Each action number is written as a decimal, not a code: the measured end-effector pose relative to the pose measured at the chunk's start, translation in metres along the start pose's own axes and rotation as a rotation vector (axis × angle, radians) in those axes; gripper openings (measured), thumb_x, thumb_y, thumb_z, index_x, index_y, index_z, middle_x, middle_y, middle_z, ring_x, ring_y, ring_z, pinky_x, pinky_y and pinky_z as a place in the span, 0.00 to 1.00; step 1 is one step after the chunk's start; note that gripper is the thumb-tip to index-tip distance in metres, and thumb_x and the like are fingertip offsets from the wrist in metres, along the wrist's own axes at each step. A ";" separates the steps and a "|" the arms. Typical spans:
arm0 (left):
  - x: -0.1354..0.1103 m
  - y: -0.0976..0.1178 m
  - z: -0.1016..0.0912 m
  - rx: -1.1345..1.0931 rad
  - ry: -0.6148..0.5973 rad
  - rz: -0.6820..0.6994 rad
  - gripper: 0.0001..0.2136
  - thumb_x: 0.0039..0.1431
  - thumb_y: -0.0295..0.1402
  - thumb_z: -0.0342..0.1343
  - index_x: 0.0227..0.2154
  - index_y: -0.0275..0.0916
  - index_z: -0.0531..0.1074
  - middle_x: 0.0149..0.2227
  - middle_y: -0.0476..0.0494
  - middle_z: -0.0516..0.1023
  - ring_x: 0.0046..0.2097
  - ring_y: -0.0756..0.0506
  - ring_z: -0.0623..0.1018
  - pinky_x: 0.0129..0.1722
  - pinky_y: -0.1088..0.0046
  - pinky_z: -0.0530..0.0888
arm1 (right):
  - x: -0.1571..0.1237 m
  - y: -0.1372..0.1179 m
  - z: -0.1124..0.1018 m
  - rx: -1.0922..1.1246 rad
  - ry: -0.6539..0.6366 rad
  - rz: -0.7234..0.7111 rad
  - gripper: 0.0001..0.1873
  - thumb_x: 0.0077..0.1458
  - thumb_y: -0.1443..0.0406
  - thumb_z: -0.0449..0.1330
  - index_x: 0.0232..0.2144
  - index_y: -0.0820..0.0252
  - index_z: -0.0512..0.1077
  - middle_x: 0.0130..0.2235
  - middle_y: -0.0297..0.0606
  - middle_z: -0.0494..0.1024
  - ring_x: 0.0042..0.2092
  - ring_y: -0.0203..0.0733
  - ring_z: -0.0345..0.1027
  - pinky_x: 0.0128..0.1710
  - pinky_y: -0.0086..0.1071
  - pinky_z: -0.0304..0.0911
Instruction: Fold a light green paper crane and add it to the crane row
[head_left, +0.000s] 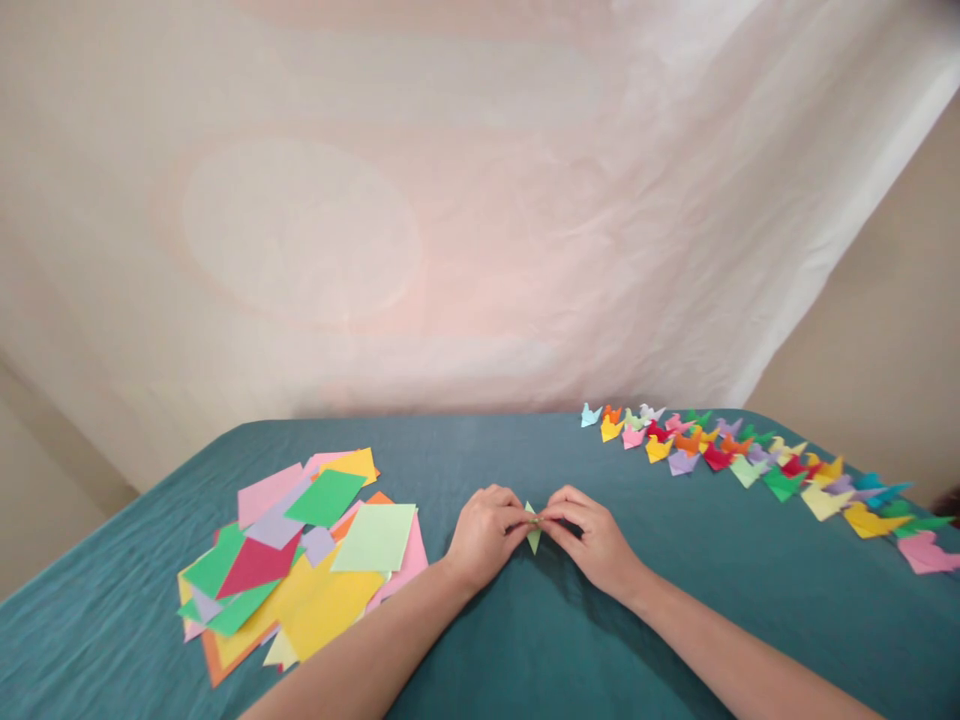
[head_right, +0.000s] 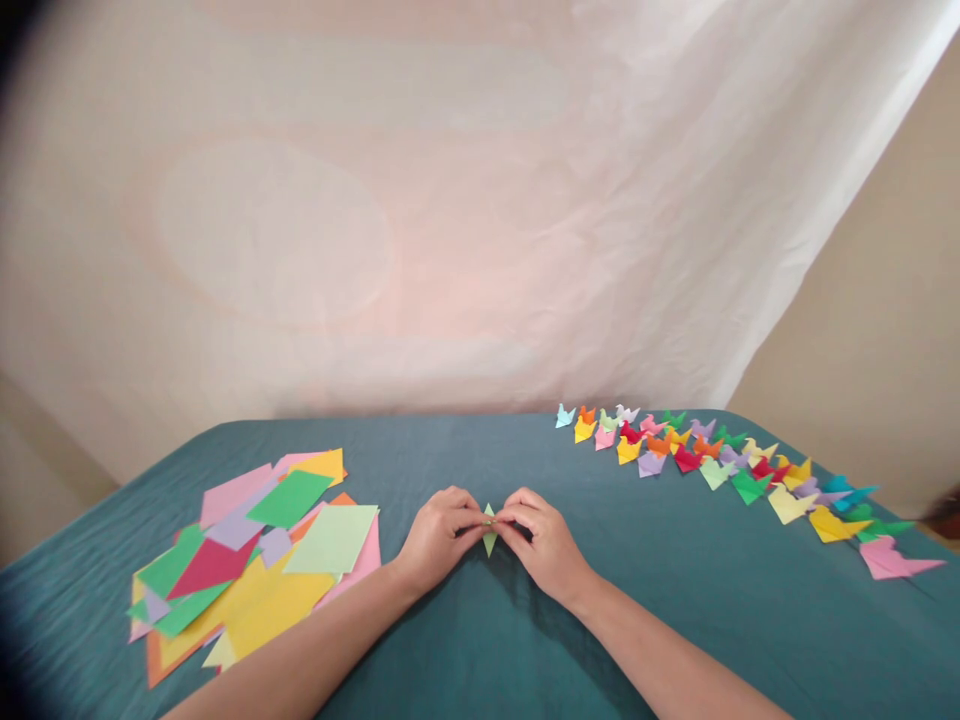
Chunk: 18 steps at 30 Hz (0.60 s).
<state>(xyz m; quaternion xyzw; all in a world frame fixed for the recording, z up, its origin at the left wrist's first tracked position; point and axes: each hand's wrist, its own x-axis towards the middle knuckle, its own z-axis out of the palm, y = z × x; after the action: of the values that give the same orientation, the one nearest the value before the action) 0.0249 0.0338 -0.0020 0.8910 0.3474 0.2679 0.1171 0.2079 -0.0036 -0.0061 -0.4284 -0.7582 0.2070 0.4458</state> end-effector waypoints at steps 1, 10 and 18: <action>0.000 -0.001 0.000 -0.018 -0.002 -0.007 0.08 0.60 0.35 0.52 0.36 0.46 0.77 0.33 0.47 0.74 0.38 0.47 0.71 0.38 0.72 0.65 | 0.000 0.000 0.000 0.015 -0.001 0.014 0.10 0.58 0.62 0.54 0.31 0.56 0.74 0.31 0.37 0.70 0.34 0.39 0.65 0.34 0.31 0.62; 0.002 -0.003 0.000 -0.159 -0.014 -0.072 0.07 0.57 0.35 0.54 0.31 0.43 0.78 0.31 0.47 0.75 0.36 0.48 0.71 0.37 0.74 0.67 | 0.003 0.010 -0.001 0.087 -0.021 0.156 0.12 0.55 0.58 0.56 0.27 0.58 0.75 0.29 0.35 0.70 0.30 0.36 0.63 0.29 0.29 0.59; 0.002 -0.002 0.000 -0.217 -0.001 -0.102 0.07 0.56 0.34 0.55 0.30 0.43 0.78 0.30 0.48 0.75 0.35 0.48 0.71 0.37 0.74 0.67 | 0.004 0.012 -0.003 0.115 -0.050 0.191 0.13 0.54 0.57 0.57 0.27 0.58 0.75 0.29 0.35 0.71 0.31 0.36 0.64 0.30 0.29 0.60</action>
<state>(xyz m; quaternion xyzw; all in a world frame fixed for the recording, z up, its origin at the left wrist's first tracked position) 0.0252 0.0372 -0.0024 0.8542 0.3614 0.2974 0.2266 0.2148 0.0064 -0.0110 -0.4673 -0.7117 0.3024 0.4286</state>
